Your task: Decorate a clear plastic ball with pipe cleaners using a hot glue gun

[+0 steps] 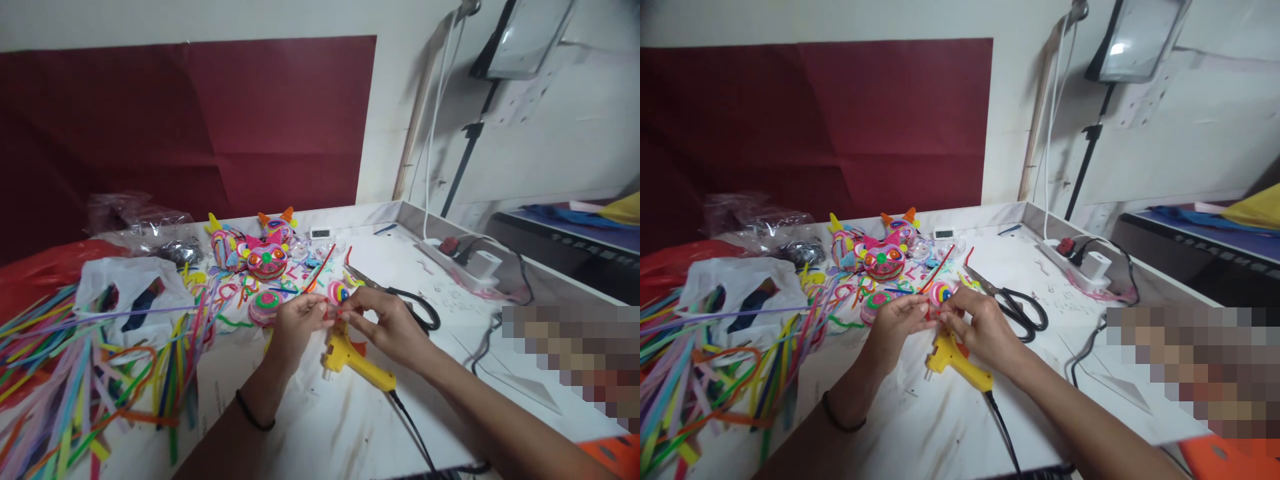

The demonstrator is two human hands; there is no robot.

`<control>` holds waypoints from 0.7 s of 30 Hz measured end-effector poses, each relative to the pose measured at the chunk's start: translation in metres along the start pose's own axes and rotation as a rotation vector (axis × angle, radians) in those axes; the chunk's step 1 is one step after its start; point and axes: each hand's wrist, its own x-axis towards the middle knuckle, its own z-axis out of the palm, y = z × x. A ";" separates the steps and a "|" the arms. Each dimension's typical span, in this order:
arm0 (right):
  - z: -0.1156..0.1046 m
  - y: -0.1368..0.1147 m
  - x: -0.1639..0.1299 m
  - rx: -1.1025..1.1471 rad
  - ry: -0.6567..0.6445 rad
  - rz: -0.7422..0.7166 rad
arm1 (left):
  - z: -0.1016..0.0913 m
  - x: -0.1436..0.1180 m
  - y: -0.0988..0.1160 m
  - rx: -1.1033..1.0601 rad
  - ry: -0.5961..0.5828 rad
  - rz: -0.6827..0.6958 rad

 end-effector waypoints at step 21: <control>0.017 -0.006 0.008 -0.113 0.186 0.237 | 0.003 -0.001 -0.001 0.072 0.018 0.042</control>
